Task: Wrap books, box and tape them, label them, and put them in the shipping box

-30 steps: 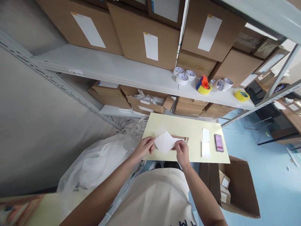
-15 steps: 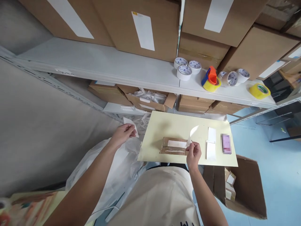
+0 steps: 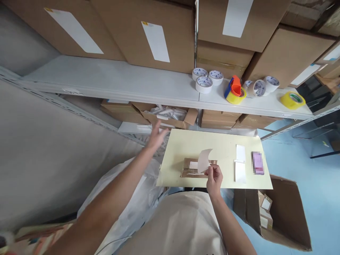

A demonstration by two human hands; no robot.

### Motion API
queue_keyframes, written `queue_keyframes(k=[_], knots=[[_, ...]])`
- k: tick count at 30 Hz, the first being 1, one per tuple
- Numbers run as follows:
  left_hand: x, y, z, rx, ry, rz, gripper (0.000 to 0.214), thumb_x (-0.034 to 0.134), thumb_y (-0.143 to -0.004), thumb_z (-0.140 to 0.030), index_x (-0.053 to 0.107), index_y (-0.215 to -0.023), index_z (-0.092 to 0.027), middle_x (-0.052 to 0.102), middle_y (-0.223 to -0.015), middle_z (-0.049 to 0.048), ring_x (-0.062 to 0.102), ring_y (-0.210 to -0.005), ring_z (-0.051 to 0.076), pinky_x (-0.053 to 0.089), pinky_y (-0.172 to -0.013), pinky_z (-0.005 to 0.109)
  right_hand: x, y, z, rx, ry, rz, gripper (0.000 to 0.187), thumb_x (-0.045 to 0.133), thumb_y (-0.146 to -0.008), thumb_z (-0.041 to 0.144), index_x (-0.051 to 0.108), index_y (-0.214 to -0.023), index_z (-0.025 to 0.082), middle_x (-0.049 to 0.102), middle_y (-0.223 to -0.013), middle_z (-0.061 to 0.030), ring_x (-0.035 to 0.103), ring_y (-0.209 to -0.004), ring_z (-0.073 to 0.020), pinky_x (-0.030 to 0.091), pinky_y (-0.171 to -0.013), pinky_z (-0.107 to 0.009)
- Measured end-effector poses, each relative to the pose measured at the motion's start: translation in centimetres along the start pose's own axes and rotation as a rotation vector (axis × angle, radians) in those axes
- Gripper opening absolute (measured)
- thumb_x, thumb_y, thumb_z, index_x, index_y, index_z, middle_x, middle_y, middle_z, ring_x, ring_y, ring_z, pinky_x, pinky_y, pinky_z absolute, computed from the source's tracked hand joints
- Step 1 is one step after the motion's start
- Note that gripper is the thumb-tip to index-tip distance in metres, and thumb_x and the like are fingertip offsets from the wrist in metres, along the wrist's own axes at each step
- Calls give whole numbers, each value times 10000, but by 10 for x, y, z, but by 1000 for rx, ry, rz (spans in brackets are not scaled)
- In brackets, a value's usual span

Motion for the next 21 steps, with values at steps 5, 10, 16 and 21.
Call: queue_keyframes(k=[5, 10, 16, 21], knots=[[38, 154, -70, 437, -165, 346, 466, 784, -631, -473, 641, -991, -213, 677, -1030, 90, 629, -1020, 275, 482, -914, 413, 21, 7, 5, 46, -55, 87, 402, 578, -841, 584, 562, -703, 207, 551, -578, 19, 509, -552, -133, 450, -555, -281], [47, 198, -75, 388, -145, 345, 55, 591, -815, -203, 626, -854, -223, 702, -791, 23, 662, -758, 184, 496, -752, 321, 37, 19, 0, 93, -95, 184, 338, 622, -817, 542, 614, -758, 209, 587, -626, 6, 542, -599, -148, 471, -586, -294], [37, 186, -15, -148, 190, 319, 248, 526, -839, -421, 604, -738, -208, 688, -713, 19, 642, -684, 165, 497, -654, 266, 13, 31, 1, -6, 57, 196, 333, 702, -768, 470, 694, -1011, 241, 598, -1210, -113, 559, -1144, -272, 497, -870, -407], [50, 201, 12, -475, 393, 369, 413, 602, -716, -606, 612, -740, -194, 697, -764, 43, 650, -749, 189, 515, -685, 281, -10, 32, -11, 73, 100, 168, 322, 683, -776, 486, 718, -962, 224, 627, -1200, -126, 586, -1137, -281, 489, -911, -433]])
Point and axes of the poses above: each hand's wrist, its own y-axis away from the middle knuckle, its own x-axis out of the palm, z = x × y, the point moved 9 cm from there along -y, towards the middle knuckle
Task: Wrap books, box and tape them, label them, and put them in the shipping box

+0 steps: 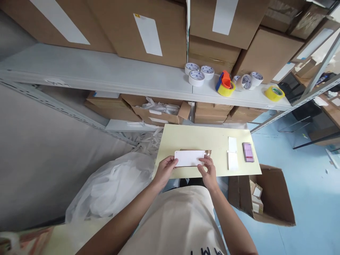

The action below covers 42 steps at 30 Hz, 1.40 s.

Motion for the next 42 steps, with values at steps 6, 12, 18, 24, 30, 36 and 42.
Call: queue_keyframes(k=[6, 12, 18, 24, 30, 36, 42], knots=[[8, 9, 32, -91, -101, 34, 472, 572, -715, -650, 638, -714, -182, 701, -724, 52, 662, -718, 205, 522, -655, 297, -11, 7, -33, 151, 24, -49, 328, 676, -745, 510, 732, -783, 188, 740, -799, -77, 652, -776, -224, 510, -794, -401], [10, 7, 34, 28, -496, 38, 332, 492, -815, -470, 588, -610, -227, 677, -634, 23, 641, -650, 186, 467, -652, 277, -17, 14, -66, 223, 74, -64, 334, 663, -736, 495, 744, -789, 175, 743, -781, -66, 622, -690, -188, 506, -719, -353], [26, -25, 25, 35, -816, 80, 308, 454, -865, -377, 583, -630, -225, 684, -668, 30, 622, -667, 183, 383, -630, 271, -20, -13, -66, 189, 215, -68, 354, 616, -741, 482, 749, -841, 170, 662, -662, -29, 539, -576, -152, 459, -569, -289], [31, -45, 32, -3, -926, 86, 323, 452, -889, -368, 630, -660, -227, 709, -703, 38, 628, -684, 193, 357, -615, 276, -14, -34, -66, 131, 292, -33, 281, 586, -760, 429, 735, -828, 200, 653, -632, -16, 556, -571, -161, 464, -573, -288], [31, -48, 43, -70, -1012, 96, 306, 466, -891, -362, 671, -704, -234, 740, -779, 46, 657, -754, 205, 355, -601, 273, -11, -40, -76, 112, 449, 15, 260, 564, -776, 398, 740, -851, 221, 641, -625, -2, 555, -554, -163, 456, -578, -288], [37, -51, 37, -74, -1121, 103, 329, 459, -886, -360, 675, -678, -224, 737, -782, 76, 669, -769, 237, 365, -581, 289, 4, -43, -71, 45, 706, 161, 218, 569, -842, 343, 734, -950, 250, 705, -889, -66, 633, -704, -202, 464, -631, -314], [26, -56, 33, -106, -1196, 119, 305, 525, -834, -368, 671, -617, -211, 729, -768, 100, 676, -756, 263, 408, -574, 301, 0, -40, -67, 62, 972, 194, 231, 560, -906, 400, 711, -1041, 290, 657, -951, -92, 656, -773, -235, 451, -634, -332]])
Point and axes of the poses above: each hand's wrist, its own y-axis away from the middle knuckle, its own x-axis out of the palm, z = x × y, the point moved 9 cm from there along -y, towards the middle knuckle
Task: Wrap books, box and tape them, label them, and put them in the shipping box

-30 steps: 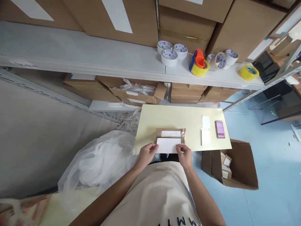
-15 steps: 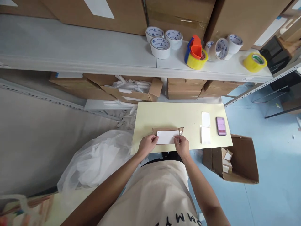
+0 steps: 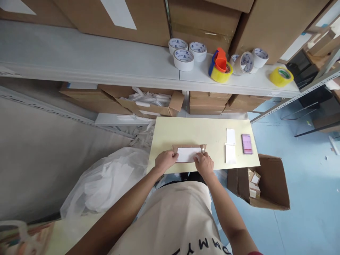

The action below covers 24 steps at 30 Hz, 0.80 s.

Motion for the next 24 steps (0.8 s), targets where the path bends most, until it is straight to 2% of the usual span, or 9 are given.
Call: queue_keyframes(k=[3, 6, 8, 10, 12, 15, 17, 20, 24], knots=[[-10, 6, 0, 72, -20, -87, 284, 503, -854, -369, 709, -743, -209, 731, -804, 113, 678, -797, 278, 457, -650, 338, -13, 5, 5, -78, 90, -84, 265, 540, -923, 411, 704, -1077, 272, 650, -942, -117, 644, -855, -260, 473, -703, -360], [-13, 23, -30, 421, -64, -252, 386, 482, -875, -393, 683, -1128, -183, 693, -1156, 159, 625, -1092, 303, 457, -896, 396, -13, 12, 27, -306, 152, -138, 456, 496, -932, 462, 598, -1294, 204, 609, -1252, -187, 555, -1167, -330, 454, -916, -441], [1, 35, -50, 681, -117, -258, 583, 497, -867, -448, 528, -1372, -159, 519, -1435, 166, 462, -1329, 314, 343, -1078, 431, 0, 15, 40, -464, 212, -80, 584, 431, -951, 481, 457, -1432, 150, 478, -1459, -189, 419, -1346, -332, 366, -1056, -470], [20, 38, -54, 810, -185, -201, 721, 496, -863, -499, 375, -1487, -159, 367, -1552, 151, 320, -1434, 314, 217, -1161, 467, 13, 15, 38, -514, 282, -18, 617, 357, -975, 471, 353, -1497, 143, 376, -1546, -160, 327, -1422, -319, 263, -1130, -507], [31, 34, -46, 806, -246, -168, 759, 496, -867, -514, 310, -1520, -176, 323, -1575, 141, 271, -1459, 319, 143, -1181, 510, 16, 12, 25, -459, 344, -28, 627, 310, -984, 470, 292, -1525, 152, 315, -1576, -145, 280, -1448, -337, 174, -1149, -577], [31, 30, -28, 747, -291, -200, 812, 522, -851, -552, 282, -1530, -176, 274, -1589, 160, 212, -1477, 338, 58, -1182, 563, 11, 14, 13, -391, 400, -116, 698, 304, -973, 512, 238, -1538, 106, 233, -1596, -174, 209, -1470, -374, 98, -1147, -629], [33, 37, -27, 802, -302, -185, 847, 532, -834, -593, 277, -1532, -187, 247, -1598, 161, 188, -1483, 343, 40, -1180, 574, 17, 22, 19, -450, 414, -122, 740, 318, -962, 542, 224, -1539, 88, 205, -1602, -180, 187, -1480, -363, 105, -1161, -599], [44, 51, -33, 933, -302, -113, 826, 540, -830, -601, 280, -1529, -246, 261, -1602, 129, 221, -1476, 329, 80, -1183, 558, 38, 34, 34, -597, 419, -42, 729, 333, -961, 538, 225, -1541, 109, 220, -1605, -151, 202, -1484, -316, 165, -1174, -523], [46, 50, -23, 912, -296, -124, 759, 536, -858, -545, 284, -1525, -283, 273, -1601, 102, 234, -1474, 309, 76, -1182, 566, 42, 33, 12, -542, 460, -24, 668, 347, -978, 468, 214, -1545, 143, 259, -1594, -138, 246, -1470, -307, 161, -1169, -556]])
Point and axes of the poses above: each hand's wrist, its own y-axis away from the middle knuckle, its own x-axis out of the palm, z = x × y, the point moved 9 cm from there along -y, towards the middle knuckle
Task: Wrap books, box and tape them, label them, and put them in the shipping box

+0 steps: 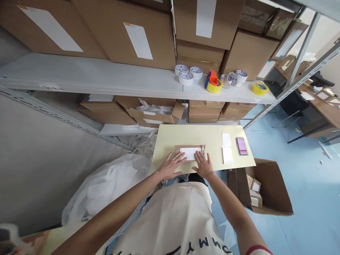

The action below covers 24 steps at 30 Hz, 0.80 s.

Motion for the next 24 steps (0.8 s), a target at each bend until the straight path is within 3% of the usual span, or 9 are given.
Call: queue_keyframes(k=[3, 6, 10, 13, 17, 20, 24], knots=[[2, 9, 17, -72, 0, -20, 735, 510, -880, -525, 289, -1526, -252, 270, -1600, 110, 215, -1480, 316, 78, -1178, 581, -1, 13, -25, 45, 49, 4, 671, 389, -968, 468, 236, -1541, 153, 265, -1593, -141, 240, -1470, -328, 143, -1168, -586], [-3, 16, 33, -216, 17, -90, 702, 469, -909, -499, 302, -1524, -204, 223, -1607, 152, 196, -1483, 341, 139, -1162, 593, -9, 14, -36, 96, 37, -6, 682, 388, -967, 491, 236, -1543, 159, 239, -1603, -146, 234, -1473, -329, 198, -1159, -567], [-12, 1, 21, -204, 66, -117, 657, 479, -915, -456, 328, -1513, -228, 190, -1618, 134, 154, -1496, 332, 163, -1159, 596, -16, -7, -28, 156, -44, -5, 699, 371, -965, 525, 225, -1545, 165, 177, -1621, -149, 169, -1493, -324, 220, -1152, -558], [-14, -14, 17, -231, 115, -94, 627, 489, -913, -426, 362, -1495, -231, 244, -1604, 134, 154, -1497, 324, 119, -1160, 625, -9, -21, -25, 192, -108, 49, 693, 380, -961, 522, 241, -1540, 168, 185, -1621, -146, 138, -1502, -313, 194, -1163, -560], [-10, -9, 44, -535, 244, -176, 662, 496, -903, -445, 346, -1499, -198, 174, -1616, 182, 136, -1490, 379, 160, -1133, 655, 4, -8, -61, 431, -290, -16, 735, 380, -947, 566, 200, -1548, 183, 121, -1630, -161, 130, -1499, -349, 222, -1135, -600], [6, 1, 60, -730, 475, -215, 840, 550, -859, -519, 224, -1531, -135, 153, -1608, 236, 199, -1478, 370, 287, -1126, 554, 21, 11, -88, 599, -567, -70, 810, 367, -921, 638, 168, -1553, 172, 168, -1618, -180, 224, -1478, -344, 311, -1107, -556], [18, -4, 67, -873, 717, -254, 940, 620, -798, -554, 237, -1502, -63, 316, -1547, 254, 319, -1441, 325, 344, -1122, 414, 38, 12, -96, 677, -826, -99, 845, 409, -887, 664, 229, -1540, 159, 332, -1564, -163, 318, -1448, -304, 338, -1122, -479]])
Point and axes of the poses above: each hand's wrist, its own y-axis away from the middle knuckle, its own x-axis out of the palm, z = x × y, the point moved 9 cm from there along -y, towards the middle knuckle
